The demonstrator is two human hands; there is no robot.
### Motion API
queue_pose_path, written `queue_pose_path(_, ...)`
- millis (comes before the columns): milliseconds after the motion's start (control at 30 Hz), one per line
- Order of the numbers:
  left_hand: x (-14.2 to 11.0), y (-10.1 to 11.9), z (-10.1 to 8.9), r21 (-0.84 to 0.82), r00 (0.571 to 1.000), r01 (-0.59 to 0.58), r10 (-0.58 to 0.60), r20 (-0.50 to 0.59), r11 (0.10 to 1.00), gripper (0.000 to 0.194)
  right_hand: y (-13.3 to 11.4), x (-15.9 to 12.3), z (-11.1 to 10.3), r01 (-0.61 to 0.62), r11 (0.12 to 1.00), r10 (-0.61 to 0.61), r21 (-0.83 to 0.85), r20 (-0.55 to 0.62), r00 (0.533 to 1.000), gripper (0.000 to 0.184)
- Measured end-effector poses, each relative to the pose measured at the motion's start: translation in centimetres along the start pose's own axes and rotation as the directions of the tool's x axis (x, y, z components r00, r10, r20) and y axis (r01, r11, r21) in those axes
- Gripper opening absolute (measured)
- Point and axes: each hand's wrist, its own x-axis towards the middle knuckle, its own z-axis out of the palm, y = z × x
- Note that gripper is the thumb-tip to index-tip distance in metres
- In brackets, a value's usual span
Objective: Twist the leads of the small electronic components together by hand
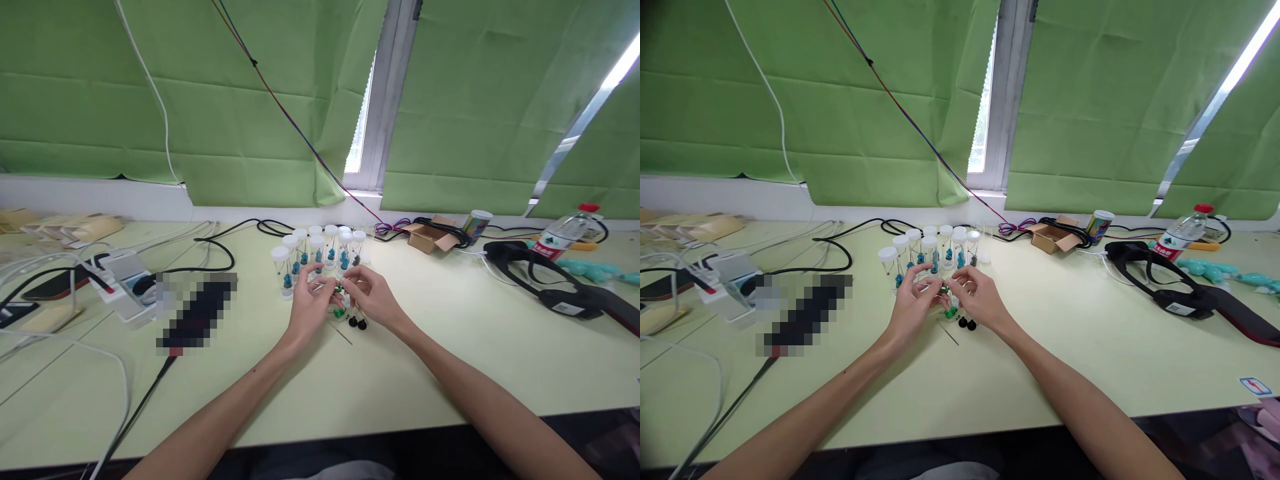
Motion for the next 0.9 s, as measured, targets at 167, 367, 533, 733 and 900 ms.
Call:
queue_pose_path(167, 0.00, -0.14, -0.04, -0.003, 1.000, 0.000, 0.000, 0.019, 1.000, 0.043, 0.45, 0.08, 0.09, 0.008, 1.000, -0.008, 0.014, -0.002, 1.000, 0.032)
queue_pose_path(367, 0.03, -0.04, -0.01, -0.002, 1.000, 0.003, -0.003, 0.015, 1.000, 0.044, 0.40, 0.08, 0.10, 0.000, 1.000, 0.001, 0.019, -0.004, 1.000, 0.034)
queue_pose_path(533, -0.03, 0.27, 0.03, 0.000, 1.000, 0.008, -0.008, 0.003, 1.000, 0.045, 0.11, -0.05, 0.06, 0.011, 1.000, -0.012, 0.027, 0.023, 1.000, 0.036)
queue_pose_path(733, -0.04, 0.15, 0.01, 0.007, 1.000, 0.004, -0.004, 0.009, 1.000, 0.043, 0.02, -0.21, 0.03, 0.003, 1.000, -0.004, 0.024, 0.030, 1.000, 0.034)
queue_pose_path(900, -0.05, 0.07, -0.03, 0.001, 1.000, 0.002, -0.002, 0.014, 1.000, 0.043, -0.13, -0.27, 0.02, -0.016, 0.999, 0.015, 0.028, 0.039, 0.999, 0.032)
